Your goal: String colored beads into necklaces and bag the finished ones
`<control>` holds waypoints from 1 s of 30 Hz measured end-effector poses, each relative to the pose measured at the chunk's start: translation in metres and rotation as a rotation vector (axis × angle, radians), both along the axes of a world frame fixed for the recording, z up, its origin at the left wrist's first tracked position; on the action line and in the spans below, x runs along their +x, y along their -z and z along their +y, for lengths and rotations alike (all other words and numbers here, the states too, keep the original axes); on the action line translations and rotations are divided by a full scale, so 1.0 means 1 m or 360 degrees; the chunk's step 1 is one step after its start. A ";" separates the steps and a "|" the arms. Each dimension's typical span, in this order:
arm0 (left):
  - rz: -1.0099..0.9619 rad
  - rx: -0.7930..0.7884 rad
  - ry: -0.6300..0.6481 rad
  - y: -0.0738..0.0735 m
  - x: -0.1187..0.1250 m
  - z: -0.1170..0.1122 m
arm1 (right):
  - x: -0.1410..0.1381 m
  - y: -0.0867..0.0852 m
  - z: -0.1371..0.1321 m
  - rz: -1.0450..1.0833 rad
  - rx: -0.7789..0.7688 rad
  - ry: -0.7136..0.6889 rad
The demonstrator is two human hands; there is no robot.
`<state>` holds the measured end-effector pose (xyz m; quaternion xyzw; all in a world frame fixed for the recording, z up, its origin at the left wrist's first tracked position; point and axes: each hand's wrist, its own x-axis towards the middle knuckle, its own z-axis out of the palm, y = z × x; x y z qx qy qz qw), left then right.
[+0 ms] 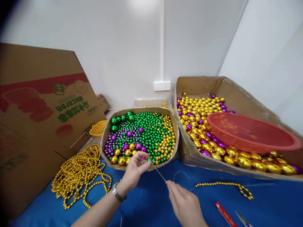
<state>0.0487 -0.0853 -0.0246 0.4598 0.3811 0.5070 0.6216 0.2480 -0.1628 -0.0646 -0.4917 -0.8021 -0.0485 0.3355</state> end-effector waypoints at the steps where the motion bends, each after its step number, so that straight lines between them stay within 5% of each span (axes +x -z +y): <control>1: 0.0179 0.0133 0.0036 -0.002 -0.003 0.002 | 0.000 0.001 0.000 -0.0009 0.0028 0.0006; 5: 0.1360 0.0814 -0.0143 -0.013 -0.033 0.032 | 0.005 0.004 0.002 -0.0048 0.0124 0.0055; 7: 0.1921 0.0889 -0.0270 -0.016 -0.052 0.053 | 0.006 0.006 0.003 -0.0075 0.0141 0.0079; 10: 0.2149 0.0790 -0.0222 -0.013 -0.071 0.074 | 0.005 0.009 0.004 -0.0092 0.0125 0.0083; 15: 0.1799 0.0709 -0.0164 -0.009 -0.069 0.068 | -0.002 0.008 0.005 -0.0028 0.0081 0.0054; 21: -0.0215 -0.0198 0.0334 -0.013 -0.044 0.031 | -0.009 0.001 0.003 0.0030 0.0049 0.0031; 24: -0.0455 -0.0348 0.0361 -0.010 -0.036 0.023 | -0.009 -0.001 0.002 0.0006 0.0061 0.0030; 30: -0.0459 -0.0350 0.0393 -0.007 -0.030 0.019 | -0.005 0.001 0.001 -0.0022 0.0057 0.0043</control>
